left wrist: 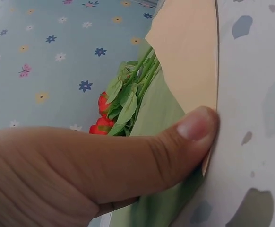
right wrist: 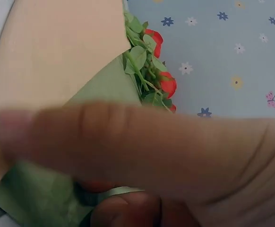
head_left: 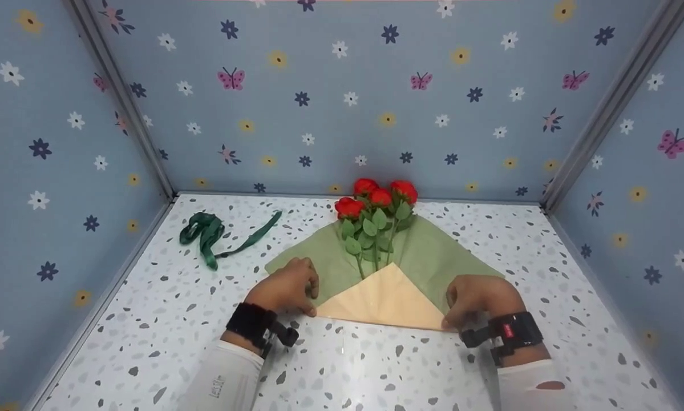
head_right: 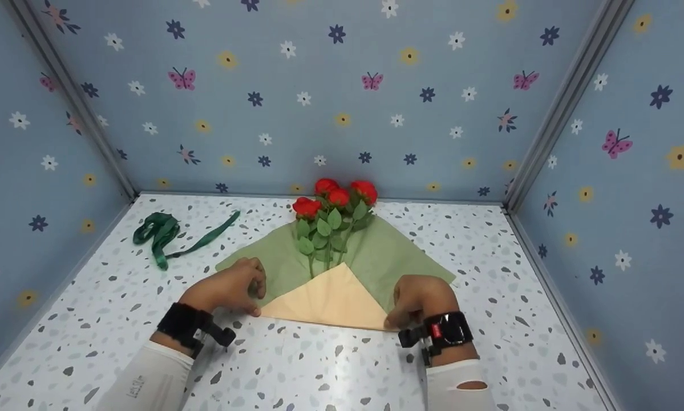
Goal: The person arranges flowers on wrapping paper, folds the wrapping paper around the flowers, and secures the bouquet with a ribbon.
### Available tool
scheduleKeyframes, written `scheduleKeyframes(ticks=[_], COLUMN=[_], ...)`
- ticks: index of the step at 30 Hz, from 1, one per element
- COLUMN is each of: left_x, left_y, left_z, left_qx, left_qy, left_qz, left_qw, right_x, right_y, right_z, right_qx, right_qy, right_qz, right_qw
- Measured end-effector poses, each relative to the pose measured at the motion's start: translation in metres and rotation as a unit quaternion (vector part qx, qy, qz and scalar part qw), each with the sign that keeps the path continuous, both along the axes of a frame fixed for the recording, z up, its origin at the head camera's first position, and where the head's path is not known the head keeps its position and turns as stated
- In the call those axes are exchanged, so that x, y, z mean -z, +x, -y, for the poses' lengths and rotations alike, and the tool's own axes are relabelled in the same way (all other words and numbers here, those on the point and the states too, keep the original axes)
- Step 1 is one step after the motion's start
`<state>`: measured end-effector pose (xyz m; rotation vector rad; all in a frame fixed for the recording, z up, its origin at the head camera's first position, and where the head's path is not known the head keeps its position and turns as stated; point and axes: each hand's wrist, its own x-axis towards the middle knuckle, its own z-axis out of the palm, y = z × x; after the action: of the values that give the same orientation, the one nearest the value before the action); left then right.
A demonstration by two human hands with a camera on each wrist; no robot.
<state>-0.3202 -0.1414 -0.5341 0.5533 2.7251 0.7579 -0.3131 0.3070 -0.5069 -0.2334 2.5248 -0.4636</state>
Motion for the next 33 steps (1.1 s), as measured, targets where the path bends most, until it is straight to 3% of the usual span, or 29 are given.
scheduleKeyframes(ticks=[6, 9, 12, 16, 18, 21, 29, 33], left_x=[-0.006, -0.009, -0.011, -0.008, -0.005, -0.001, 0.008, 0.009], left_y=[-0.001, -0.003, -0.007, -0.013, -0.015, -0.018, -0.025, -0.029], left_z=[0.001, 0.006, 0.015, 0.025, 0.029, 0.035, 0.047, 0.049], left_qx=[0.016, 0.007, -0.048, -0.156, -0.183, -0.197, -0.218, -0.229], left_qy=[-0.006, -0.017, -0.050, -0.112, -0.127, -0.112, -0.016, 0.005], left_qz=[0.006, 0.004, -0.026, -0.054, -0.052, -0.041, -0.002, -0.003], left_qw=[0.9998, 0.9998, 0.9973, 0.9800, 0.9735, 0.9732, 0.9758, 0.9735], right_x=[0.005, 0.009, 0.013, 0.017, 0.019, 0.019, 0.021, 0.021], right_y=[-0.008, -0.011, -0.012, -0.013, -0.013, -0.013, -0.014, -0.014], right_z=[-0.003, -0.002, -0.001, -0.001, -0.001, -0.001, 0.001, 0.000], right_qx=[-0.015, -0.019, -0.019, -0.007, 0.003, 0.013, 0.013, 0.020], right_qy=[-0.029, -0.044, -0.053, -0.053, -0.053, -0.056, -0.069, -0.072], right_qz=[0.000, -0.006, -0.010, -0.013, -0.012, -0.010, -0.017, -0.015], right_qw=[0.9995, 0.9988, 0.9983, 0.9985, 0.9985, 0.9983, 0.9974, 0.9971])
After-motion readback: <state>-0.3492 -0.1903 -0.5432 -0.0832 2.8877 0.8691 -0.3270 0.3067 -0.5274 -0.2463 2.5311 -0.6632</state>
